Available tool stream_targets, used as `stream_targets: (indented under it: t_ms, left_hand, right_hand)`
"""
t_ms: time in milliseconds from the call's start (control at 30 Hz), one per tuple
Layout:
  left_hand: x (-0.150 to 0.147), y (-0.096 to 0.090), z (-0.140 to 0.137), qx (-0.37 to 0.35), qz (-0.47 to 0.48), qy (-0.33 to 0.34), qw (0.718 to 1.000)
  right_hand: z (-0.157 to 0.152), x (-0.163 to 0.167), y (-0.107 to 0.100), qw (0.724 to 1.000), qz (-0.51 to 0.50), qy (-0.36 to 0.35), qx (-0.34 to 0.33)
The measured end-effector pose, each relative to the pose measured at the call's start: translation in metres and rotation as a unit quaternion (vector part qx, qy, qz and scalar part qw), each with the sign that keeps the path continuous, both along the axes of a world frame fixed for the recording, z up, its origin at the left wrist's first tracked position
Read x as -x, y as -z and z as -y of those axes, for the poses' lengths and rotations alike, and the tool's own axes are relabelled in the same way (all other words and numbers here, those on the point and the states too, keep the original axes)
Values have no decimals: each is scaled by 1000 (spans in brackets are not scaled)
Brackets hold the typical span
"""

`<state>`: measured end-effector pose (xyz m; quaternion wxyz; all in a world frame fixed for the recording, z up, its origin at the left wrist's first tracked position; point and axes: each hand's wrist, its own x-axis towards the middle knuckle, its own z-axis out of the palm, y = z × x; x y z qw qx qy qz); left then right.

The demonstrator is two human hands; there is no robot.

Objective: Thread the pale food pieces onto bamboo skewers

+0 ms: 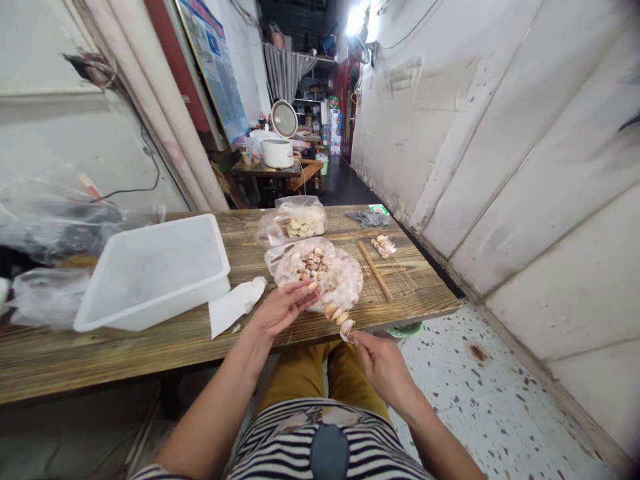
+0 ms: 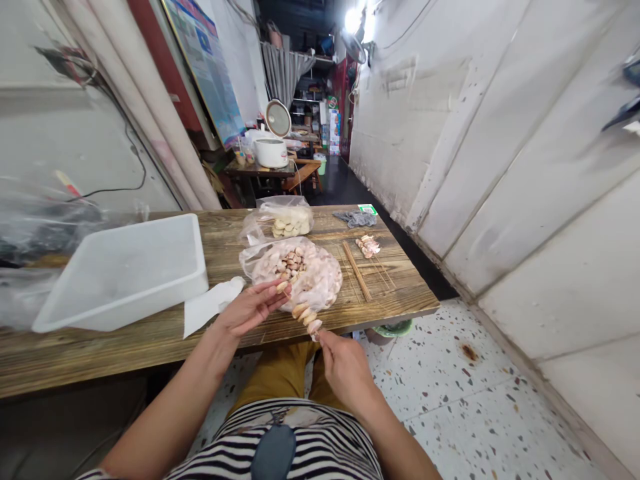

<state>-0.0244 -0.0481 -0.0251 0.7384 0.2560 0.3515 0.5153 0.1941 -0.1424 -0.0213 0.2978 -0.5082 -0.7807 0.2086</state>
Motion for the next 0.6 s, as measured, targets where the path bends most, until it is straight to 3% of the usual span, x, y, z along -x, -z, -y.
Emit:
stream_targets:
  t_ms: [400,600]
  left_hand:
    - [-8,-6,6,17,4,12,1000]
    - [-21,-5,12,10,16,5,1000]
  right_hand:
    - [-1,14,11,994,-109,11,2]
    - [-13,20,11,994,-107,26,-21]
